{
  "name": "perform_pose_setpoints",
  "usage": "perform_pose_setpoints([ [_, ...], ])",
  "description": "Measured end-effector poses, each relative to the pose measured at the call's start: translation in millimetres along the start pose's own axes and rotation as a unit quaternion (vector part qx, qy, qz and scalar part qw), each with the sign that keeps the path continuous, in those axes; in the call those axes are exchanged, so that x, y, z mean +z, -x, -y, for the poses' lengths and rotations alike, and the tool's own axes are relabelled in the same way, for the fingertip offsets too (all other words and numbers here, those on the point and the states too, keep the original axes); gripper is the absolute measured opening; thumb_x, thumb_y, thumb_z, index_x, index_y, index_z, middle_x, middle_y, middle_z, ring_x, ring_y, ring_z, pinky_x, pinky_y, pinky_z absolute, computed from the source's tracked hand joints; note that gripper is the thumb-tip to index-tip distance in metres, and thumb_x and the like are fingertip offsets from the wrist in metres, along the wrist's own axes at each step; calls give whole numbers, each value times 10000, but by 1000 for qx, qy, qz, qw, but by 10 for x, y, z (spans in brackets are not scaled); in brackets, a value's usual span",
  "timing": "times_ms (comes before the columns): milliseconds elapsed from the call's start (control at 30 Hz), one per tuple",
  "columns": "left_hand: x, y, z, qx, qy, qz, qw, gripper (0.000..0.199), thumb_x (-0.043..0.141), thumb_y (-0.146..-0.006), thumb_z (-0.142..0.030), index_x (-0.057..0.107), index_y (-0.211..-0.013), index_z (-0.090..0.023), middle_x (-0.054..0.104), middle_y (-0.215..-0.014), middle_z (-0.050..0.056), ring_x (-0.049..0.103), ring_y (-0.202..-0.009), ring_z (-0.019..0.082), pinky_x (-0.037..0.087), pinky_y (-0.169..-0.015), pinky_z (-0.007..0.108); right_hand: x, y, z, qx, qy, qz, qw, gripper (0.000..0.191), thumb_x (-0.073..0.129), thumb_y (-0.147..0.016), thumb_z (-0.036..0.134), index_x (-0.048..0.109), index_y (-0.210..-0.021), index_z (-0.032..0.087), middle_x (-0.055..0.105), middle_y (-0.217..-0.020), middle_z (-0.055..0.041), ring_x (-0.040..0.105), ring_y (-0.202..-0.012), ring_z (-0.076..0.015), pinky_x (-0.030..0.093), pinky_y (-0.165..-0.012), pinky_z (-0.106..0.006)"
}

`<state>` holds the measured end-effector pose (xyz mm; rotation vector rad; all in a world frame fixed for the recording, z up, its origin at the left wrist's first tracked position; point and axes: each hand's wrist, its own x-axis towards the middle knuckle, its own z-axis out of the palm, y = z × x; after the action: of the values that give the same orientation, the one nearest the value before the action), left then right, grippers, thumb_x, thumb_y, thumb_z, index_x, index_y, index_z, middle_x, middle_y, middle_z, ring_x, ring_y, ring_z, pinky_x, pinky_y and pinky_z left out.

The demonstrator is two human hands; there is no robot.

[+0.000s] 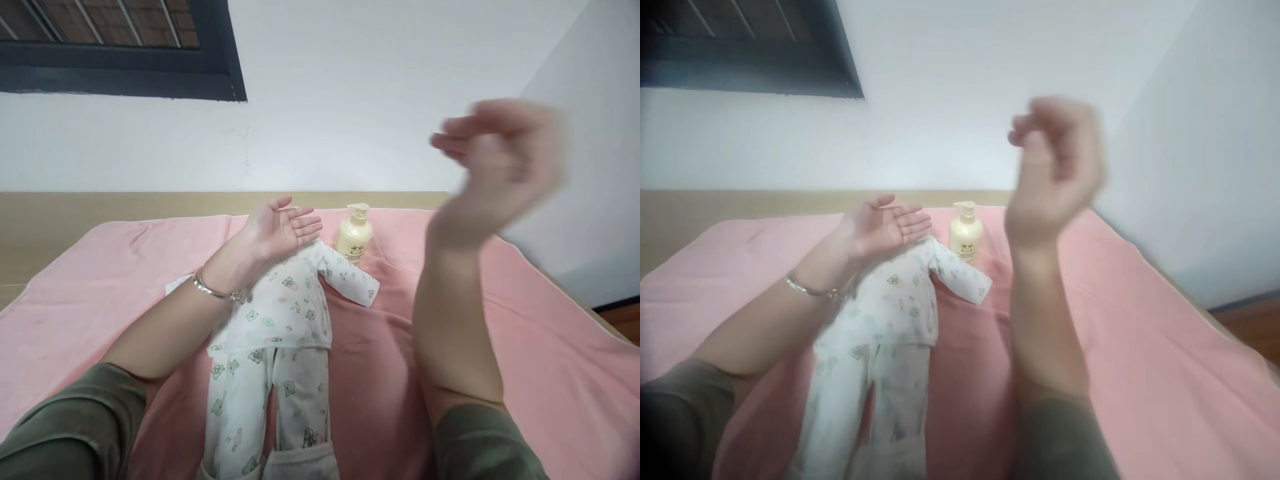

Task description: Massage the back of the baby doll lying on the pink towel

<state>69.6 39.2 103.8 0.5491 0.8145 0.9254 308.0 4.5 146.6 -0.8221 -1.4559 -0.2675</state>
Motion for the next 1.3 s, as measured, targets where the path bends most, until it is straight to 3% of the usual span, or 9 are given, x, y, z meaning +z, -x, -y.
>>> perform_pose_setpoints([
  [67,40,-87,-56,-23,10,1,1000,609,483,-880,-439,533,-1387,-105,618,-1337,239,593,-1332,331,530,-1038,423,240,31,-88,-3,76,67,995,429,322,-1049,447,594,-1272,201,637,-1289,-79,595,-1288,-239,480,-1113,-469],
  [200,184,-200,-74,-37,52,18,998,608,394,-938,-478,523,-1371,-71,681,-1132,229,716,-1084,301,586,-896,373,730,256,-175,28,248,294,923,613,239,-1050,537,422,-1518,187,354,-1637,-109,218,-1570,-317,112,-1281,-614],
  [267,262,-241,-54,-38,101,40,993,551,368,-963,-455,538,-1321,-72,698,-937,170,738,-832,242,602,-779,323,847,361,-155,26,289,349,891,614,221,-1058,499,525,-1446,133,487,-1544,-153,347,-1511,-321,53,-1290,-590],
  [367,349,-297,-15,-50,154,61,985,511,377,-980,-435,540,-1274,-49,682,-810,123,701,-663,196,598,-710,284,858,402,-79,62,295,401,865,654,159,-1072,447,729,-1135,133,747,-1122,-133,655,-1174,-275,158,-1273,-539],
  [433,386,-321,8,-63,170,61,982,505,377,-989,-433,542,-1261,-41,688,-809,121,714,-674,204,601,-724,293,833,364,-27,98,283,420,856,656,174,-1072,448,758,-996,161,768,-967,-106,700,-1030,-257,274,-1220,-512],
  [600,430,-303,39,-70,214,50,973,423,379,-1009,-365,563,-1239,-61,689,-755,70,692,-588,157,578,-679,244,915,269,46,193,293,438,828,625,240,-1054,477,765,-884,184,770,-968,-119,710,-996,-279,475,-981,-413],
  [733,405,-247,61,-70,202,36,976,438,359,-1014,-346,580,-1242,-45,700,-756,99,710,-625,179,588,-679,266,1000,243,33,210,298,459,810,556,298,-1037,490,757,-944,190,767,-1032,-134,691,-1087,-293,485,-941,-387],
  [1000,180,111,-28,-48,142,6,989,649,407,-948,-363,414,-1488,-3,701,-1131,264,736,-1067,297,619,-876,358,954,113,-43,214,328,512,765,442,396,-980,442,758,-922,194,776,-1035,-126,704,-1046,-275,504,-901,-342],
  [1300,-40,637,-320,-16,135,38,990,652,377,-946,-318,339,-1569,-131,592,-1427,202,619,-1316,259,571,-1017,341,1019,154,-13,201,379,513,744,387,464,-940,429,759,-932,180,766,-1025,-143,701,-993,-302,501,-847,-365],
])
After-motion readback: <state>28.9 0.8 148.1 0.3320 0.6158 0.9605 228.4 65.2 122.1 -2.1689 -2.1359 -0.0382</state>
